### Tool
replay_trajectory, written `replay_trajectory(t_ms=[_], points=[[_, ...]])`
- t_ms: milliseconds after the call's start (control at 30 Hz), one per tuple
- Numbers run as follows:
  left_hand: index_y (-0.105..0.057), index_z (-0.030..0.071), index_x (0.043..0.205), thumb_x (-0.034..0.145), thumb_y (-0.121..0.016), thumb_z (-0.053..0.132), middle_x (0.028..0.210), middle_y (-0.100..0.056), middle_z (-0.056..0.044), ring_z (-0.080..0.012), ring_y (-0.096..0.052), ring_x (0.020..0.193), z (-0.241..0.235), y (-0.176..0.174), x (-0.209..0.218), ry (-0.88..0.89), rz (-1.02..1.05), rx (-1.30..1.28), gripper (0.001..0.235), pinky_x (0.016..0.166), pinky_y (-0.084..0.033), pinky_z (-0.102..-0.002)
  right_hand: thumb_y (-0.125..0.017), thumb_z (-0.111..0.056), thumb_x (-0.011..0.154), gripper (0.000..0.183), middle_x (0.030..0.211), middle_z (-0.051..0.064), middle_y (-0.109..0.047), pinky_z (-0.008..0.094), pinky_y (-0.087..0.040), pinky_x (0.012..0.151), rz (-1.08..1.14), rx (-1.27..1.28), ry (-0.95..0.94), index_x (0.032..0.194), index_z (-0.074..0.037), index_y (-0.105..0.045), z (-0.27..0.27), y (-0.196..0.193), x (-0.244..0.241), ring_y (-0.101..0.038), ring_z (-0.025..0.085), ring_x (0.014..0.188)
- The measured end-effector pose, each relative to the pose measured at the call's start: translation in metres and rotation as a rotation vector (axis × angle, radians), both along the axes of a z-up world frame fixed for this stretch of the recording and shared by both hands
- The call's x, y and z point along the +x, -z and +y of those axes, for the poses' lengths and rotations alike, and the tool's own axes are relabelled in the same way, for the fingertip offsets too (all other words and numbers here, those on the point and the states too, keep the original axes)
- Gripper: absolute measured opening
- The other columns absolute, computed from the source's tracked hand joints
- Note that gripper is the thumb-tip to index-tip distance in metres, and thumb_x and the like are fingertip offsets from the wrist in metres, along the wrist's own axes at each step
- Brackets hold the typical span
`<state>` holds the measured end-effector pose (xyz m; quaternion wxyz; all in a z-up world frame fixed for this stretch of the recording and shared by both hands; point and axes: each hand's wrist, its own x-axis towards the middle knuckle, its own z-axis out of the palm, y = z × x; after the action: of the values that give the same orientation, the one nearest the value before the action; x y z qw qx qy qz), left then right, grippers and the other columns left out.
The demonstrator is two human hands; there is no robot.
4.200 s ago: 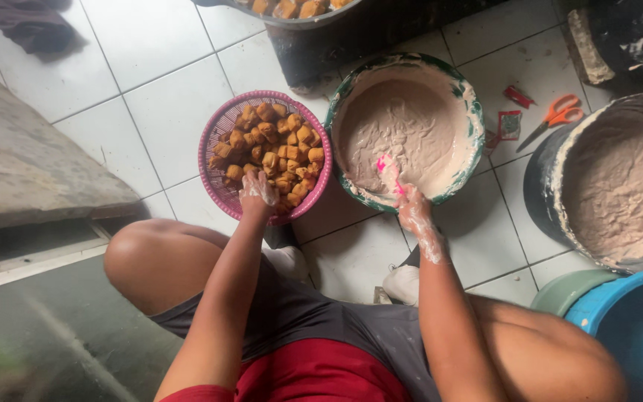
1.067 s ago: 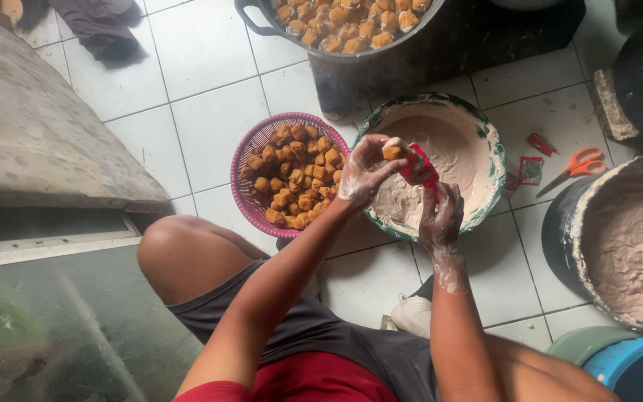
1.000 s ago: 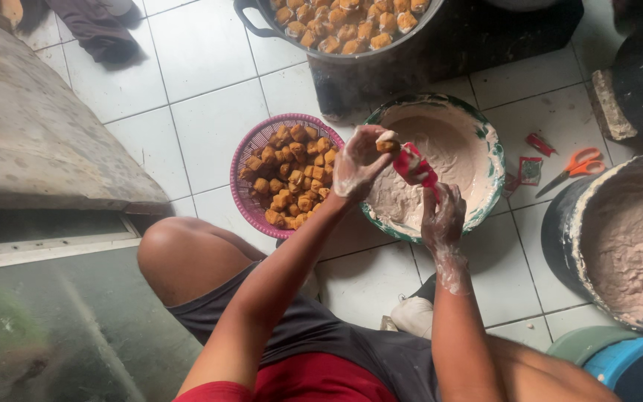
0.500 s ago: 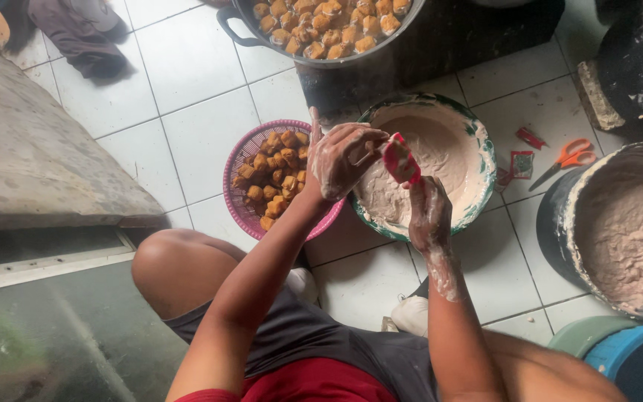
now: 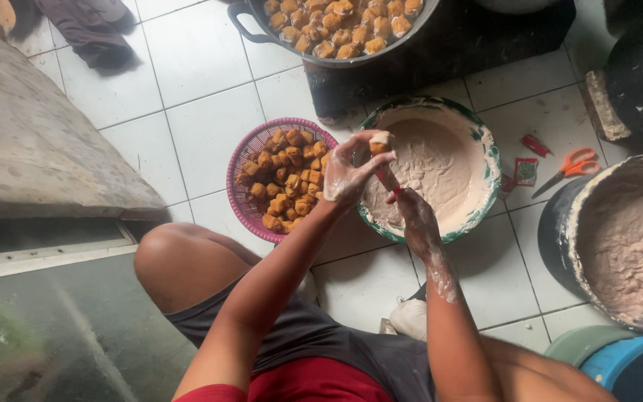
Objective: The person scoops a beige paste from a bucket using a pink spatula and spreads it over small brown food items taken from a pink basket. The coated items are then placed into an orange tray. The process is repeated continuously.
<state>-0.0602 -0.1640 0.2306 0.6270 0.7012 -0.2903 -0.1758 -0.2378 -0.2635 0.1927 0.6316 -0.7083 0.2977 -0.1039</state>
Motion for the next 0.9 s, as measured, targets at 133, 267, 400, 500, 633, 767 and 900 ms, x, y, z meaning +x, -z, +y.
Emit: replay_trajectory(t_ms=[133,267,400,500,633,767,900], points=[[-0.071,0.007,0.123,0.087,-0.082,0.033,0.107,-0.07,-0.006,-0.0194,-0.062,0.097,0.005,0.079,0.0,-0.163,0.677,-0.129,0.046,0.084,-0.048,-0.031,-0.047,-0.042,0.108,0.041,0.074,-0.008,-0.034,0.023,-0.026,0.057,-0.04,0.131,0.14,0.094,-0.008,-0.065,-0.008,0.025,-0.001,-0.031,0.004,0.066],[-0.07,0.001,0.121,0.088,-0.08,0.029,0.096,-0.068,-0.007,-0.0189,-0.059,0.081,-0.01,0.147,0.022,-0.439,0.978,-0.097,0.044,0.069,-0.047,-0.03,-0.047,-0.039,0.109,0.039,0.07,-0.007,-0.033,0.023,-0.02,0.048,-0.063,0.305,0.234,0.097,-0.007,-0.065,-0.021,0.043,-0.009,-0.028,0.003,0.057],[-0.054,0.003,0.14,0.083,-0.081,0.032,0.125,-0.067,-0.013,-0.0216,-0.064,0.111,-0.062,0.135,0.098,-0.448,0.78,-0.067,0.069,0.096,-0.049,-0.033,-0.046,-0.04,0.111,0.042,0.071,-0.008,-0.036,0.021,-0.022,0.05,-0.104,0.377,0.252,0.1,-0.004,-0.065,-0.026,0.054,-0.014,-0.029,0.003,0.058],[-0.038,0.003,0.155,0.093,-0.073,0.025,0.152,-0.055,-0.018,-0.0281,-0.051,0.142,-0.081,0.09,0.153,-0.298,0.475,-0.307,0.074,0.117,-0.036,-0.037,-0.045,-0.042,0.109,0.042,0.07,-0.009,-0.036,0.021,-0.022,0.049,-0.083,0.433,0.256,0.102,-0.005,-0.064,-0.028,0.058,-0.018,-0.029,0.003,0.056],[-0.04,0.012,0.157,0.097,-0.066,0.024,0.149,-0.057,-0.015,-0.0274,-0.057,0.137,-0.037,0.062,0.153,-0.274,0.143,-0.075,0.066,0.116,-0.045,-0.042,-0.049,-0.044,0.111,0.046,0.068,-0.006,-0.038,0.023,-0.026,0.047,0.097,0.388,0.266,0.11,-0.003,-0.069,-0.032,0.067,-0.022,-0.032,0.004,0.054],[-0.048,0.016,0.151,0.092,-0.064,0.018,0.142,-0.061,-0.012,-0.0251,-0.064,0.125,0.043,0.115,0.11,-0.232,0.113,0.519,0.061,0.108,-0.051,-0.037,-0.045,-0.038,0.107,0.042,0.081,0.011,-0.07,0.033,-0.051,0.062,0.419,-0.229,0.119,0.119,-0.005,-0.067,-0.036,0.085,-0.029,-0.067,0.02,0.065],[-0.058,0.009,0.139,0.088,-0.073,0.023,0.136,-0.065,-0.015,-0.0296,-0.062,0.127,0.111,0.192,0.067,-0.226,-0.017,0.609,0.055,0.11,-0.048,-0.039,-0.057,-0.027,0.095,0.04,0.101,0.025,-0.07,0.048,-0.054,0.075,0.589,-0.501,0.027,0.128,-0.005,-0.06,-0.039,0.105,-0.044,-0.068,0.041,0.089]])
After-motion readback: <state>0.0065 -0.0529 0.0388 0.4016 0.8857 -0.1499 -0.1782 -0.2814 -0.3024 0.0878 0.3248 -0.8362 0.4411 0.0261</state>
